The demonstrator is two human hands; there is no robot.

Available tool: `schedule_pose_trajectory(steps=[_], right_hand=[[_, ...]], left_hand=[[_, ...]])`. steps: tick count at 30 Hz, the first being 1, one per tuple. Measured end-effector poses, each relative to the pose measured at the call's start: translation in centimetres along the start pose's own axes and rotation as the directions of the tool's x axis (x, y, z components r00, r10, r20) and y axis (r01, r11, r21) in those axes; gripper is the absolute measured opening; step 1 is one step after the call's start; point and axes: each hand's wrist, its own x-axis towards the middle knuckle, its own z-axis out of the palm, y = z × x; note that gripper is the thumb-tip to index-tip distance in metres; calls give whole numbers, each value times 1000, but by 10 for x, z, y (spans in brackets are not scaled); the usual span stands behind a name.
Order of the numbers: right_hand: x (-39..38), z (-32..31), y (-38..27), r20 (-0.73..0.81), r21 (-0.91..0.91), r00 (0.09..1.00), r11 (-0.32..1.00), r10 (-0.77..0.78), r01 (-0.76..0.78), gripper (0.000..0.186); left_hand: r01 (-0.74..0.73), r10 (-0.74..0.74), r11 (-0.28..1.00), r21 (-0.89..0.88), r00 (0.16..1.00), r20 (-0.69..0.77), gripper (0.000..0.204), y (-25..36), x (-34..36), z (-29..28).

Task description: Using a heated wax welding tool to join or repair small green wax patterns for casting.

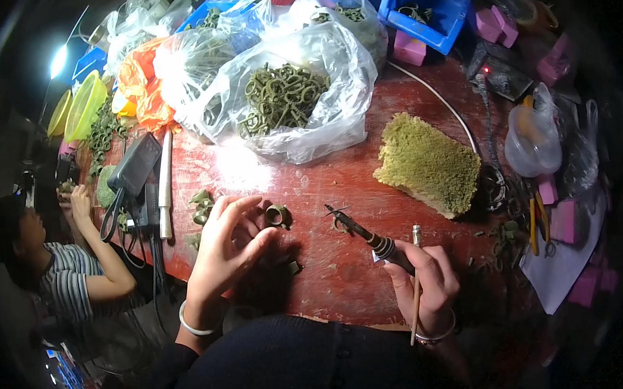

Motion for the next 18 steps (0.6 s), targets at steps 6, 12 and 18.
schedule_pose_trajectory(steps=[6,12,18], right_hand=[[-1,-1,-1,21,-5,1000,1000,-6,6,31],[-1,0,1,21,2,1000,1000,-12,12,31],[-2,2,2,19,-9,1000,1000,-15,15,31]], left_hand=[[-82,94,982,171,994,-64,50,3,-4,17],[-92,117,963,254,990,-83,37,-1,2,26],[-58,61,995,-78,997,41,33,-3,-2,1]])
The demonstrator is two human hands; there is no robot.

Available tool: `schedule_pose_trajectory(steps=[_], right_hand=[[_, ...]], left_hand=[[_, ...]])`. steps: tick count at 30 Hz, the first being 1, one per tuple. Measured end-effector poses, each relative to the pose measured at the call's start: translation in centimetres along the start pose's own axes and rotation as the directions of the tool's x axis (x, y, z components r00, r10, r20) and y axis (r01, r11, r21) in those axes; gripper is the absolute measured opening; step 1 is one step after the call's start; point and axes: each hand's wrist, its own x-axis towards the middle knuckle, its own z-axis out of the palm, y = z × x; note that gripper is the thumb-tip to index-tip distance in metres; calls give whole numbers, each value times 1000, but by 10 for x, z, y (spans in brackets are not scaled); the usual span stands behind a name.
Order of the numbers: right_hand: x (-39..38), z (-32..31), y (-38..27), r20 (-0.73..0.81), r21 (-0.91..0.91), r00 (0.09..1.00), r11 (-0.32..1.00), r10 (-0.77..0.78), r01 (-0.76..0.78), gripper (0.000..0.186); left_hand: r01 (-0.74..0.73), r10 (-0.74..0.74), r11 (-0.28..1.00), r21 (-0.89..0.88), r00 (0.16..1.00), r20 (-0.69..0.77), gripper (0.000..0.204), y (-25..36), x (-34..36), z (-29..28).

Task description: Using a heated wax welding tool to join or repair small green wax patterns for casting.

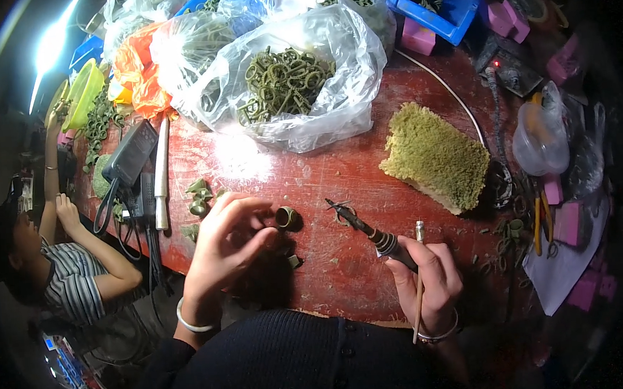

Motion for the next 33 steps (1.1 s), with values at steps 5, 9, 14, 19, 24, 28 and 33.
schedule_pose_trajectory(steps=[5,9,14,19,24,28,33], right_hand=[[2,-1,-4,34,-16,999,999,36,-35,32],[4,0,-6,79,-13,994,997,73,-72,30],[4,2,-4,78,-49,992,994,100,-97,31],[4,2,-5,79,-66,988,990,133,-128,31],[0,4,0,52,-101,992,989,114,-108,33],[1,3,-1,52,-111,987,983,152,-145,33],[1,3,-1,63,-104,988,985,144,-137,33]], left_hand=[[69,-76,996,49,986,145,20,7,-12,-21],[18,-40,996,93,970,242,21,14,-13,-12],[-48,10,986,158,972,233,19,5,-10,-1],[153,-124,938,-311,986,111,12,2,-11,-3],[226,-276,671,-706,960,44,10,-6,-15,0],[221,-326,680,-699,945,-19,13,-9,-17,1],[67,-222,769,-636,961,-167,16,-22,-17,14]])
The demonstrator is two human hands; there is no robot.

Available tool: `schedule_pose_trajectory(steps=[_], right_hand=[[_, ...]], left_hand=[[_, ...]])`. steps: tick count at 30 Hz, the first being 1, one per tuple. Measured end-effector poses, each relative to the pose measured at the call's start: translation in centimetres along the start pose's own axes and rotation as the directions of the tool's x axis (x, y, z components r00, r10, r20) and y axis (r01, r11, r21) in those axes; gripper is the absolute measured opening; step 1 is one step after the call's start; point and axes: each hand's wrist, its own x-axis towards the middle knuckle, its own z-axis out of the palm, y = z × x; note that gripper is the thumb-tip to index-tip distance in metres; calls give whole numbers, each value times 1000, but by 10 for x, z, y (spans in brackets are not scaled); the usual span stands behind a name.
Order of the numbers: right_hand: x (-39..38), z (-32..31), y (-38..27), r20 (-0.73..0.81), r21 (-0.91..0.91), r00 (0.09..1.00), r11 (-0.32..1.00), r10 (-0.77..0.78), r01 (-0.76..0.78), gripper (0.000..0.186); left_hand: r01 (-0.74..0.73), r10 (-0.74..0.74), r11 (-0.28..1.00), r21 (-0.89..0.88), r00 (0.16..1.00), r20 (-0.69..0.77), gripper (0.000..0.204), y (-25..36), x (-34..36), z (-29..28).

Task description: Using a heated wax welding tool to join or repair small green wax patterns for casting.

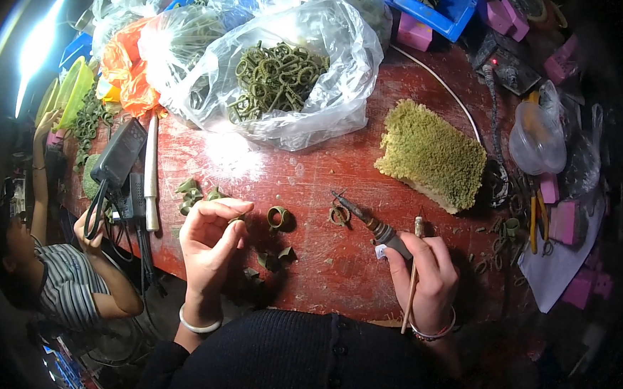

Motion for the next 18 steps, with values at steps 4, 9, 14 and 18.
schedule_pose_trajectory(steps=[4,9,14,18], right_hand=[[0,0,2,0,-14,1000,1000,-4,4,32],[-1,-2,1,-13,-26,1000,1000,-13,13,31],[0,2,2,-1,-13,1000,1000,-18,18,31],[0,1,1,-8,-22,1000,1000,-20,20,30]], left_hand=[[-27,26,998,64,1000,17,16,-7,-4,2],[-30,29,999,12,997,78,20,-7,-1,1],[-69,69,998,-7,996,50,21,-9,0,2],[-107,101,993,59,991,86,26,-11,1,-2]])
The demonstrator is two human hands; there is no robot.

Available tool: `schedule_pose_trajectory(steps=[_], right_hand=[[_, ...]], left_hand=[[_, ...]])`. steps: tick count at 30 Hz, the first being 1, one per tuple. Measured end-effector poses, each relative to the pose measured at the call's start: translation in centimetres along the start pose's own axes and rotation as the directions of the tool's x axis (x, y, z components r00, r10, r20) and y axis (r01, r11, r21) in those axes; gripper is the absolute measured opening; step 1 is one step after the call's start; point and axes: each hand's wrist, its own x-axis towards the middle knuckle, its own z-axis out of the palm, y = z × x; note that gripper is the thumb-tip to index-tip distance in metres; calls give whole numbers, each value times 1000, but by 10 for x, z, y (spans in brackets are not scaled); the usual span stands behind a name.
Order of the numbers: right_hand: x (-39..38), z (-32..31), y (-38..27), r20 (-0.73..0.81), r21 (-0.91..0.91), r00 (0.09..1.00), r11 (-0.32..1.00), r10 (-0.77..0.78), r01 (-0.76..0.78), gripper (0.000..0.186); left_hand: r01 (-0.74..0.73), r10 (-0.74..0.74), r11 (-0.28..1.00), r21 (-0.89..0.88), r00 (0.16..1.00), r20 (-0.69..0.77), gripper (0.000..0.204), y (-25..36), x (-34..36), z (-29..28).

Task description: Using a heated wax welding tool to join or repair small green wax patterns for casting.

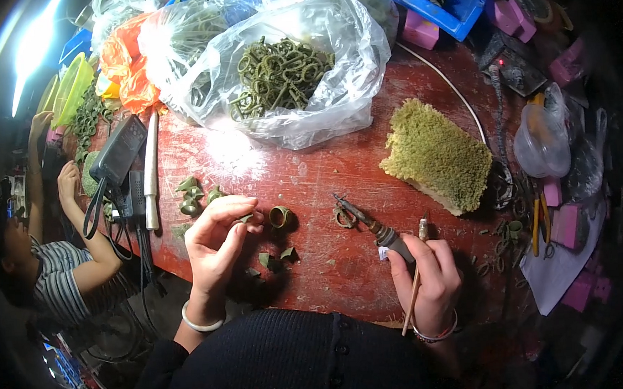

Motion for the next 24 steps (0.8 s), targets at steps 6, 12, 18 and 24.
schedule_pose_trajectory(steps=[6,12,18,24], right_hand=[[0,-2,-1,8,-19,1000,1000,-4,4,29],[-1,-4,1,-19,53,999,998,39,-38,31],[3,-5,-14,221,330,964,918,150,-219,26],[29,6,-30,387,431,919,866,75,-252,25]], left_hand=[[1,0,999,-46,1000,9,27,-3,-1,1],[-83,82,996,21,996,41,27,-3,2,0],[-81,75,988,128,996,53,26,-2,1,2],[-132,129,977,170,991,27,26,-6,2,5]])
